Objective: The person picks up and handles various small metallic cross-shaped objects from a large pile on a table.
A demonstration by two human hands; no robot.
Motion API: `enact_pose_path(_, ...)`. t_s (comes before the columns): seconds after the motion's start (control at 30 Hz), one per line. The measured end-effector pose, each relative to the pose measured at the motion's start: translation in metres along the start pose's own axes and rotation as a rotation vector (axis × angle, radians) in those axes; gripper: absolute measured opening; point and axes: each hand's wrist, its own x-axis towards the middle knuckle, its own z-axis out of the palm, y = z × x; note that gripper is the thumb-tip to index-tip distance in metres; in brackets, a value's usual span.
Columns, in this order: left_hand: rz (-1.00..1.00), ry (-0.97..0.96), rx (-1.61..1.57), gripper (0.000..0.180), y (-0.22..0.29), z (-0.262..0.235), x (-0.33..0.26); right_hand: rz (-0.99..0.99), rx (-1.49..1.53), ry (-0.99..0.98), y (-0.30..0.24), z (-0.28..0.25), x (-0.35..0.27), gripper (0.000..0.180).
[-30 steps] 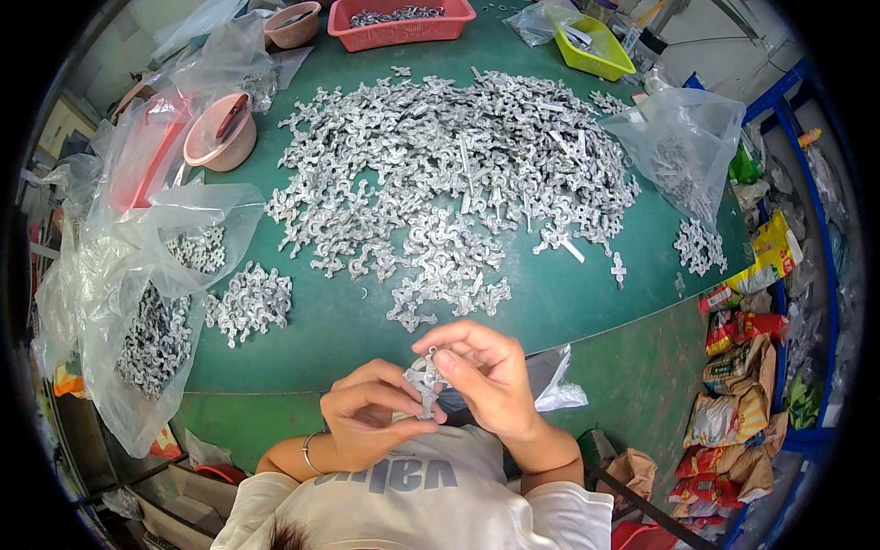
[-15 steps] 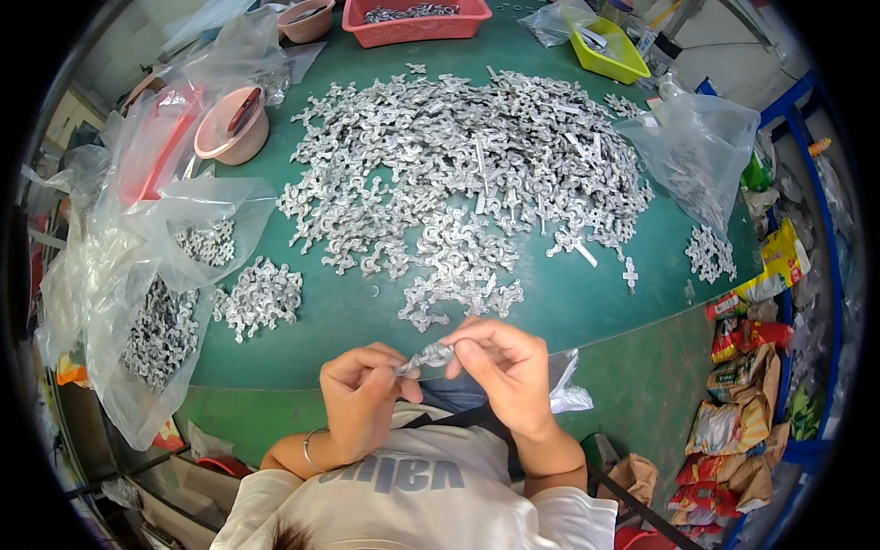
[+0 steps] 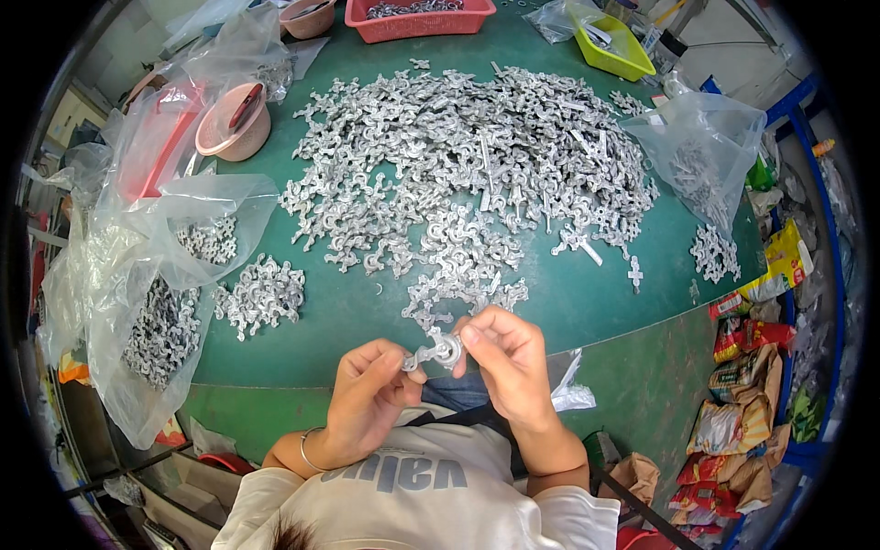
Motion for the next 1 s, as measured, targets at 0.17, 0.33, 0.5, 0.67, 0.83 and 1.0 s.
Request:
enact_pose_path(0.17, 0.364, 0.163, 0.343, 0.008, -0.003, -0.011, 0.007, -0.149, -0.393, 0.194, 0.01, -0.014, 0.017, 0.013)
enact_pose_path(0.33, 1.154, 0.503, 1.394, 0.007, 0.041, -0.079, 0.014, -0.313, -0.952, 0.373, 0.016, -0.056, 0.038, 0.017)
enact_pose_path(0.5, 1.093, 0.81, 1.752, 0.018, 0.061, -0.101, 0.011, -0.56, -1.53, 0.29, 0.026, -0.049, 0.061, 0.023)
enact_pose_path(0.67, 1.043, 0.7, 1.683, 0.019, 0.043, -0.078, 0.007, -0.551, -1.359, 0.364, 0.025, -0.058, 0.057, 0.011)
enact_pose_path(0.83, 0.822, 0.21, 1.419, 0.025, 0.027, -0.049, 0.01, -0.134, -0.443, 0.262, 0.021, -0.044, 0.029, 0.011)
enact_pose_path(1.0, 0.538, -0.063, 1.008, 0.042, 0.01, -0.011, 0.021, 0.032, -0.048, 0.086, 0.016, -0.023, 0.01, 0.01)
